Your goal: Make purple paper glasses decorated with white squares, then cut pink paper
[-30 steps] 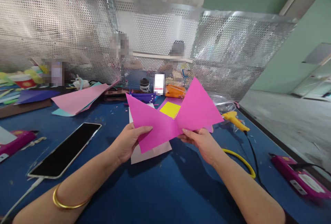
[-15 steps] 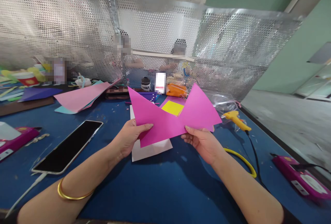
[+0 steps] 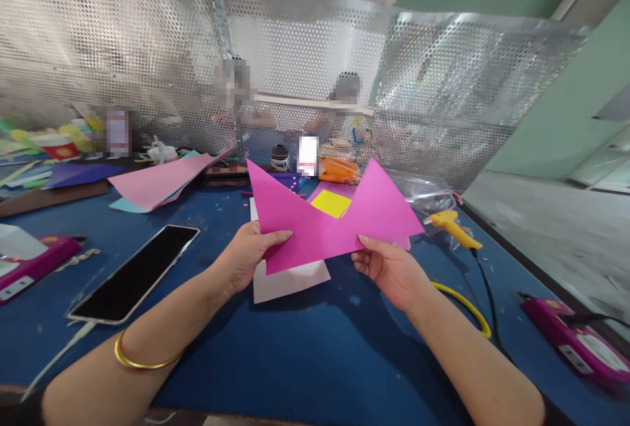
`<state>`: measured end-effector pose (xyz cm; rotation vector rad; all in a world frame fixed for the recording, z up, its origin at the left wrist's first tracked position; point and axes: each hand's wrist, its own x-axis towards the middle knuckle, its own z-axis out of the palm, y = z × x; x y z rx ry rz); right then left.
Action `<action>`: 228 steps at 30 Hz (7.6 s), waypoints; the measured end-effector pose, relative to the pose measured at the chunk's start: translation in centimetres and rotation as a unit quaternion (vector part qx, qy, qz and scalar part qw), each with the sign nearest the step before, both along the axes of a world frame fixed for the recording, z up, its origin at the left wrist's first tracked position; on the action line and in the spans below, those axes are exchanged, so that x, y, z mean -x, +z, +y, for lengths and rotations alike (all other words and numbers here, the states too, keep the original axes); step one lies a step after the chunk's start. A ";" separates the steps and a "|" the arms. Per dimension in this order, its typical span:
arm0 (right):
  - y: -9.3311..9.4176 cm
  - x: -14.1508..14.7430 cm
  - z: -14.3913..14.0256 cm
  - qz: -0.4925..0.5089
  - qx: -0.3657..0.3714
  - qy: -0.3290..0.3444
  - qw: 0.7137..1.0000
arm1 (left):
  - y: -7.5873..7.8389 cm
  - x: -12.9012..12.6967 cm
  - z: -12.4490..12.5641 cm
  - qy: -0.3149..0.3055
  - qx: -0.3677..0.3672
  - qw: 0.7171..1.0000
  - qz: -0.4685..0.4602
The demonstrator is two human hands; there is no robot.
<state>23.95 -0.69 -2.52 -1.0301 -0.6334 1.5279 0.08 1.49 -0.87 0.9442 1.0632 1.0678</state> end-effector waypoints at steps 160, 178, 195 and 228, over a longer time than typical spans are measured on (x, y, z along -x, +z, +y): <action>-4.8 -14.1 -6.9 -0.868 -0.107 0.106 0.474 | 0.4 0.6 0.0 0.097 0.004 0.995 -0.025; 1.2 -2.2 -6.5 -0.358 -0.011 0.321 0.877 | 1.1 0.8 -0.3 0.182 -0.042 0.980 -0.067; 2.1 -0.1 -2.7 -0.330 -0.053 0.302 0.893 | 1.1 1.0 0.1 0.185 -0.024 0.981 -0.052; 0.4 -0.2 -2.8 -0.266 -0.088 0.315 0.907 | -0.4 -0.3 -0.2 0.109 0.008 0.992 -0.056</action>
